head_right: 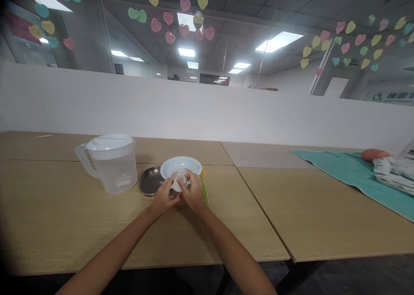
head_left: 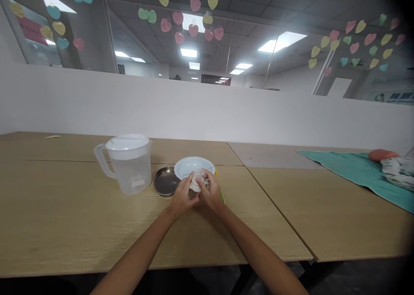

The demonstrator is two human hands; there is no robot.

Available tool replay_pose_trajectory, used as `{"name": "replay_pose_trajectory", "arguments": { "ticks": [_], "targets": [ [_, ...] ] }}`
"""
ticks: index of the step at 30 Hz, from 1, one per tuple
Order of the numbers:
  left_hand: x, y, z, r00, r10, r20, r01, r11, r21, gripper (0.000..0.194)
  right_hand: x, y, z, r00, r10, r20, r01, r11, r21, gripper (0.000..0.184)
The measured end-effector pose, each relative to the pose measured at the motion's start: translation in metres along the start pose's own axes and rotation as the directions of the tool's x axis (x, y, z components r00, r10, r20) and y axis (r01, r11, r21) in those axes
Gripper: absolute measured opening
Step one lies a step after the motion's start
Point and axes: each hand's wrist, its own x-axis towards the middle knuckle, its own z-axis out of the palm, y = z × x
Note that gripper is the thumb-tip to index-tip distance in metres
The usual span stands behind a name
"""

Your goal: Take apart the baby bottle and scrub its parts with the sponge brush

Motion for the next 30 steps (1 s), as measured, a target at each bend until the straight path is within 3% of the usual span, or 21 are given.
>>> {"name": "replay_pose_trajectory", "arguments": {
  "ticks": [5, 11, 13, 16, 20, 26, 30],
  "targets": [
    [0.001, 0.0, 0.0, 1.0, -0.02, -0.012, 0.02, 1.0, -0.017, 0.061, 0.001, -0.009, -0.009, 0.983, -0.183, 0.021, 0.184, 0.977, -0.104, 0.051],
    [0.003, 0.004, -0.005, 0.999, 0.03, -0.02, -0.031, 0.999, -0.026, 0.056, -0.005, 0.0, -0.008, 0.925, -0.352, -0.145, 0.34, 0.935, -0.101, 0.053],
    [0.004, 0.007, -0.007, 1.0, 0.028, -0.008, -0.028, 0.999, -0.016, 0.055, -0.004, 0.001, -0.006, 0.937, -0.265, -0.227, 0.256, 0.964, -0.069, 0.052],
    [0.005, 0.01, -0.01, 1.0, 0.016, -0.002, -0.016, 1.0, 0.027, 0.053, 0.003, 0.0, -0.004, 0.953, 0.005, -0.302, 0.025, 0.995, 0.095, 0.05],
    [0.006, 0.01, -0.01, 0.999, 0.03, -0.017, -0.029, 0.997, 0.077, 0.054, 0.017, 0.01, -0.006, 0.958, 0.231, -0.171, -0.182, 0.949, 0.259, 0.049],
    [0.006, 0.008, -0.011, 0.999, 0.032, 0.008, -0.032, 0.996, 0.084, 0.054, 0.022, 0.034, 0.0, 0.949, 0.313, 0.02, -0.304, 0.902, 0.306, 0.051],
    [0.005, 0.007, -0.011, 0.999, 0.035, 0.016, -0.036, 0.997, 0.075, 0.055, 0.02, 0.036, 0.002, 0.963, 0.265, 0.052, -0.27, 0.928, 0.259, 0.048]
  ]
}}
